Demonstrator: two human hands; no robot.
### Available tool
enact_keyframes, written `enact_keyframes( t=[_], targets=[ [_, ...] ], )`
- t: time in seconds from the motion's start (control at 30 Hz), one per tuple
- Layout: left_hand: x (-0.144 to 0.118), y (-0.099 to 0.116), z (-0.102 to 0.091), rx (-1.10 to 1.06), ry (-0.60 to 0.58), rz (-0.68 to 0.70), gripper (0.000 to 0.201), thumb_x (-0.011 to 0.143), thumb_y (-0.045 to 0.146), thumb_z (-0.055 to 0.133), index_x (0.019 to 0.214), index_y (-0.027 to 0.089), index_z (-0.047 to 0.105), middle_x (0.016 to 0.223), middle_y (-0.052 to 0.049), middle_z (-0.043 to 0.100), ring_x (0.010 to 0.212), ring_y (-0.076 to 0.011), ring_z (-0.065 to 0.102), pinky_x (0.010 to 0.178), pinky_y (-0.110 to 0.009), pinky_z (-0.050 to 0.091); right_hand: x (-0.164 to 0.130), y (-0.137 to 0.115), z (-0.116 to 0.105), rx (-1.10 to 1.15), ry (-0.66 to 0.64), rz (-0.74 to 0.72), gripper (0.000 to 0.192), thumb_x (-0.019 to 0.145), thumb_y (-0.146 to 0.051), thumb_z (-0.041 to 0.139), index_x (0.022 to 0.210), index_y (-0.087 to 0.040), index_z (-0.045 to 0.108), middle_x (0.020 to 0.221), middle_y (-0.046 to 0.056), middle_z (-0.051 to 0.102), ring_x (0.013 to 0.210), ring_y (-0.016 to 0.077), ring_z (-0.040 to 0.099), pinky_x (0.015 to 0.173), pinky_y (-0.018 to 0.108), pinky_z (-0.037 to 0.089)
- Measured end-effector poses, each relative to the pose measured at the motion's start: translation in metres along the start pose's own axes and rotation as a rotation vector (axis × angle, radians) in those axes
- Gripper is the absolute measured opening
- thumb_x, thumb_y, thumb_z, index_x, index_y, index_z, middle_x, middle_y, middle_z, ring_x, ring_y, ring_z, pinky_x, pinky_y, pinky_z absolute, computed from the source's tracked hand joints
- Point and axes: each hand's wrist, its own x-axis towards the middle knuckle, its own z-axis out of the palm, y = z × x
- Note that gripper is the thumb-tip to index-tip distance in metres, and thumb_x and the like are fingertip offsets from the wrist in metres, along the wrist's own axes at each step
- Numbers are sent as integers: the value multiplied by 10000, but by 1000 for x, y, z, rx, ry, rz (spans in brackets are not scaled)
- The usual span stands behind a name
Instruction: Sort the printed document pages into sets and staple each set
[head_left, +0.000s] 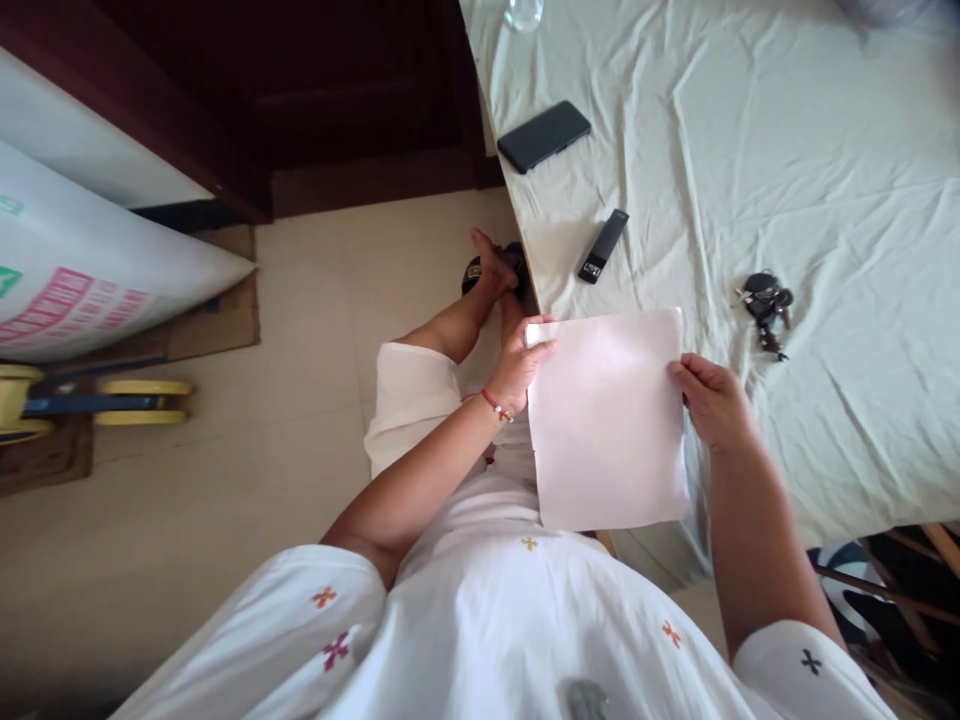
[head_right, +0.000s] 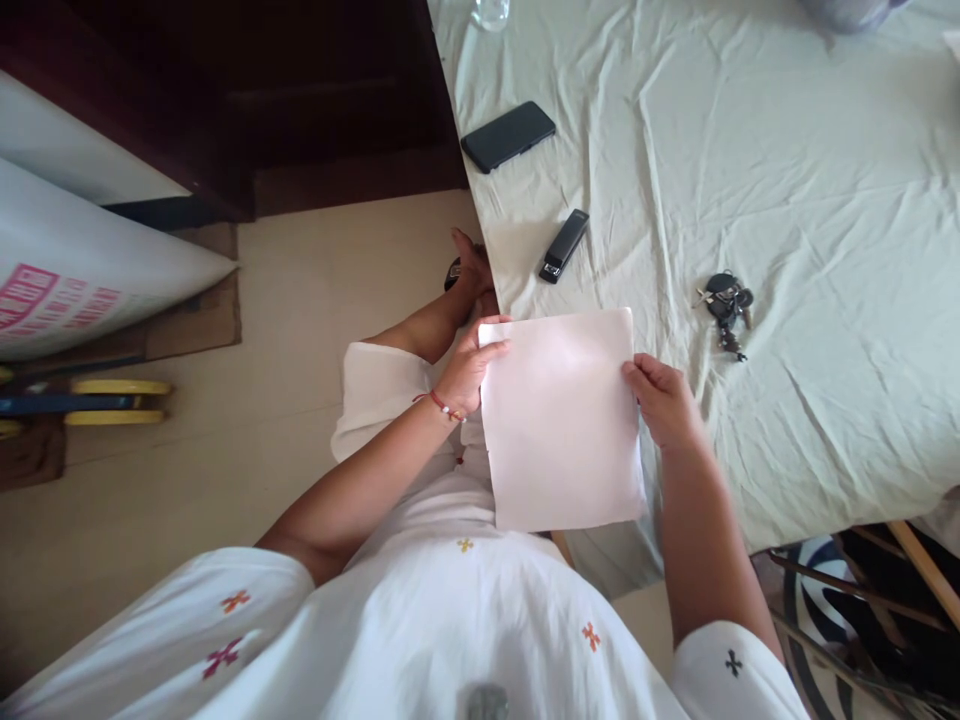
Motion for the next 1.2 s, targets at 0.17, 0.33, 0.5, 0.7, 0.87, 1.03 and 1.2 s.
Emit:
enact_keyframes(
  t=[0.17,0.33,0.5,0.7,0.87,1.03,1.2],
  targets=[
    [-8,-1,-4,-199,-38,-118,597,559,337,924,1097,183,715,939,-37,772,911,-234,728,901,-389,551,-17,-9,10,115,-67,157,465,762,-691,786,978,-282,737,772,34,762,628,226,707,517,321,584],
    [-38,-20,-12,-216,-113,-264,556,497,343,977,984,162,779,967,-89,816,947,-296,760,916,-433,583,-21,-5,9,131,-24,147,434,748,-670,813,932,-284,738,787,39,782,647,244,736,515,335,595],
    [-60,-39,-10,-199,-70,-430,528,423,260,1007,903,146,818,929,-107,823,828,-268,764,858,-420,610,-20,-1,3,107,-136,247,482,709,-711,823,782,-249,706,710,69,762,583,240,713,471,329,573],
    [-56,-35,0,-176,-38,-385,507,405,285,1019,856,152,827,907,-89,823,783,-241,749,835,-406,611,-15,-9,-1,100,-142,307,436,715,-658,853,711,-243,717,714,58,768,536,204,683,453,305,554],
    [-49,-22,3,-96,-123,-312,489,461,384,1012,832,138,810,851,-92,806,792,-247,737,838,-400,589,-8,-8,-1,100,-86,218,401,733,-645,836,735,-259,728,715,47,769,570,224,705,509,344,603],
    [-15,3,0,12,-76,-50,381,655,474,916,777,162,735,641,21,628,541,-74,496,511,-222,381,2,-10,-11,80,-55,220,345,730,-585,854,717,-262,733,697,33,763,535,211,690,461,330,573],
    [27,30,8,110,-70,-30,328,688,284,908,669,148,611,570,69,428,455,-16,302,452,-198,170,24,-10,-27,75,-64,230,329,722,-562,874,762,-259,753,762,41,790,576,214,718,494,328,596]
  ],
)
